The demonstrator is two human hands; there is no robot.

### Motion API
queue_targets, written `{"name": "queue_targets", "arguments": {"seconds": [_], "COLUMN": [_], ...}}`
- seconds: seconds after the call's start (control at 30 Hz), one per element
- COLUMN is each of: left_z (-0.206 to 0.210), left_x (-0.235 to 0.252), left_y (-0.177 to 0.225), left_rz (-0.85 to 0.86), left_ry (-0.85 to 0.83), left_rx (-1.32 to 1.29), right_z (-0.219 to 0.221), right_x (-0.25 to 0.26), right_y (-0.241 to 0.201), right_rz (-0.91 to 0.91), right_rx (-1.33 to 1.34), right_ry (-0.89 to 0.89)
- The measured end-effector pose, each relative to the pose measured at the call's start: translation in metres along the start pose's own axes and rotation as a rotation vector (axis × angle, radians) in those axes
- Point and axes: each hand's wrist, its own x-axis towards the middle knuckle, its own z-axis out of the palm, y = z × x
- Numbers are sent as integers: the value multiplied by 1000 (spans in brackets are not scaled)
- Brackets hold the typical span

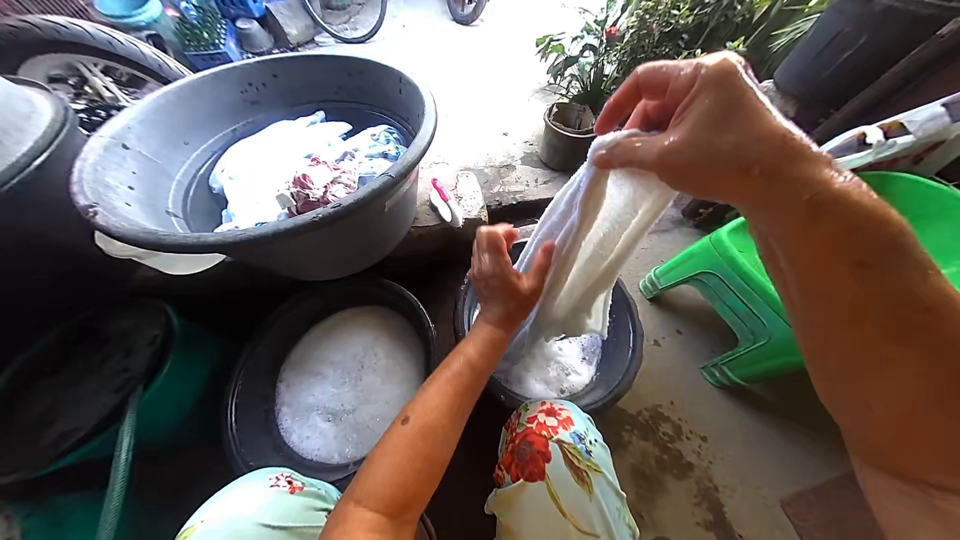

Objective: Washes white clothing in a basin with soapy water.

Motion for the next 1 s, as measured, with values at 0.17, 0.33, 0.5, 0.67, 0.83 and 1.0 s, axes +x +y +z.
{"name": "queue_targets", "arguments": {"seconds": [0.17, 0.33, 0.5, 0.67, 0.83, 1.0], "left_z": [6, 5, 10, -6, -31, -59], "left_x": [-1, 62, 43, 45, 52, 44], "left_y": [13, 26, -8, -4, -11, -35], "left_rz": [20, -240, -299, -408, -481, -618], "left_ry": [-46, -523, -514, -436, -349, -357], "left_rx": [-139, -302, -390, -606, -708, -718], "right_z": [-1, 54, 134, 277, 328, 258], "right_x": [3, -8, -66, -134, -149, -113], "right_y": [-17, 24, 118, 195, 198, 187], "right_rz": [-36, -82, 64, 569, 765, 656], "right_rx": [1, 58, 368, 514, 665, 926], "right_ry": [-74, -86, -60, -462, -270, 117]}}
